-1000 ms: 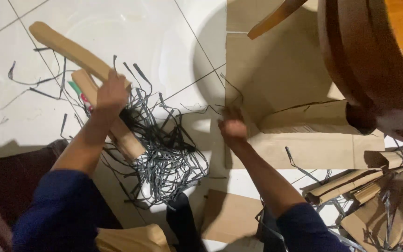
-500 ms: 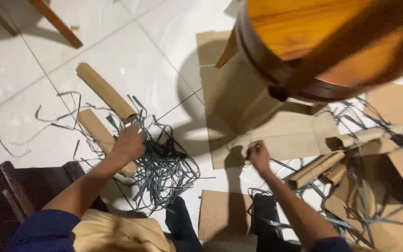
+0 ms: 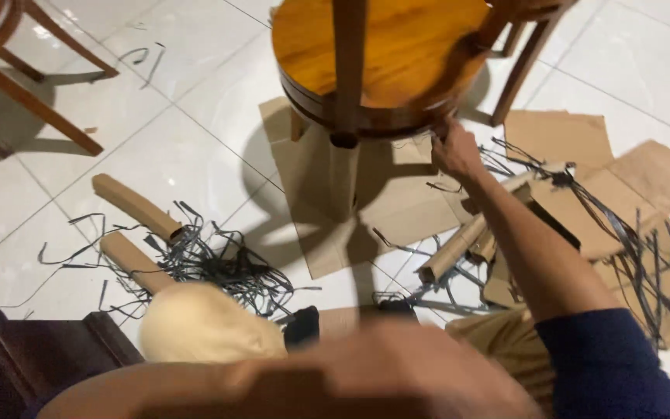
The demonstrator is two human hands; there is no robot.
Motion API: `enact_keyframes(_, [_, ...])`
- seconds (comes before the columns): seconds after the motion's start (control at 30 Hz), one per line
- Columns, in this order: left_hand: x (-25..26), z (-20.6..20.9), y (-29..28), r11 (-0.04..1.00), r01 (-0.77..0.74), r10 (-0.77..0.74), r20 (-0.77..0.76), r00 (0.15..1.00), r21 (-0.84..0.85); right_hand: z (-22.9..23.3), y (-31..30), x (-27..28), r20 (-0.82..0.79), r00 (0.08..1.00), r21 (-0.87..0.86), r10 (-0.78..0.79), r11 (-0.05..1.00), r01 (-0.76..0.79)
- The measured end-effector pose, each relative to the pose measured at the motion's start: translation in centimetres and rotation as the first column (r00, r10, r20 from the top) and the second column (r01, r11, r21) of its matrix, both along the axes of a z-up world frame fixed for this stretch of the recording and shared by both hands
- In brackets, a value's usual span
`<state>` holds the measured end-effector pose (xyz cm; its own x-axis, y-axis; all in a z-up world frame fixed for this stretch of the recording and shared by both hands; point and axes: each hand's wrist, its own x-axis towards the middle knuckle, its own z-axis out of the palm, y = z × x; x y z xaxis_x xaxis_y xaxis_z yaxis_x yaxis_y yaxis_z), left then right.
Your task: Wrapping wooden chair legs with cardboard and securing them with plastic ties
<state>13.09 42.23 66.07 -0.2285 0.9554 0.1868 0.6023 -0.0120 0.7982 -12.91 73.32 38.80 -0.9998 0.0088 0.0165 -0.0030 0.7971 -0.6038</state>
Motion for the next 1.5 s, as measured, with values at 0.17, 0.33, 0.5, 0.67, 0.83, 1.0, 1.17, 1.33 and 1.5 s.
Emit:
enact_keyframes(0.17, [-1.2,-2.0,1.4,0.937,-0.153,0.238,-0.254,0.937,0.314,5.1,0.4,5.0,-0.059,0.99,-0.018,-0.129,0.992,0.128])
enact_keyframes(0.33, [-11.9,-7.3,3.7,0.668,-0.384,0.653,-0.255,0.713,0.637,6.6,0.5,5.9,-0.109,0.962,-0.172,-0.25,0.958,0.23])
enact_keyframes(0.5, [-27.1,-16.1,2.7,0.278,-0.769,0.915,0.085,0.394,0.576,7.3,-2.9,2.7,0.075,0.928,-0.318,-0.365,0.873,0.369])
enact_keyframes(0.67, [-31.0,-20.3,2.0,0.37,-0.811,0.888,0.083,0.452,0.453,7.7,-3.6,0.2,0.067,0.922,-0.216,-0.381,0.897,0.386])
enact_keyframes(0.83, [-28.6,-17.3,1.3,0.342,-0.838,0.923,0.016,0.385,0.426,7.6,-4.6,0.3,0.101,0.935,-0.261,-0.34,0.898,0.354])
enact_keyframes(1.0, [-28.2,-16.8,-0.8,0.372,-0.772,0.911,-0.045,0.409,0.516,5.0,-5.6,-0.9,0.004,0.96,-0.353,-0.281,0.897,0.265])
enact_keyframes(1.17, [-27.0,-15.2,-1.1,0.346,-0.804,0.929,-0.057,0.365,0.484,6.3,-6.8,-3.2,0.021,0.985,-0.303,-0.17,0.938,0.168])
enact_keyframes(1.33, [-29.1,-16.7,-2.4,0.237,-0.846,0.969,-0.048,0.244,0.477,5.0,-9.3,-7.6,-0.012,0.995,-0.355,-0.101,0.931,0.09])
enact_keyframes(1.5, [-32.0,-18.8,-3.4,0.112,-0.862,0.993,-0.085,0.08,0.495,2.1,-10.2,-11.3,-0.067,0.994,-0.351,-0.083,0.935,0.054])
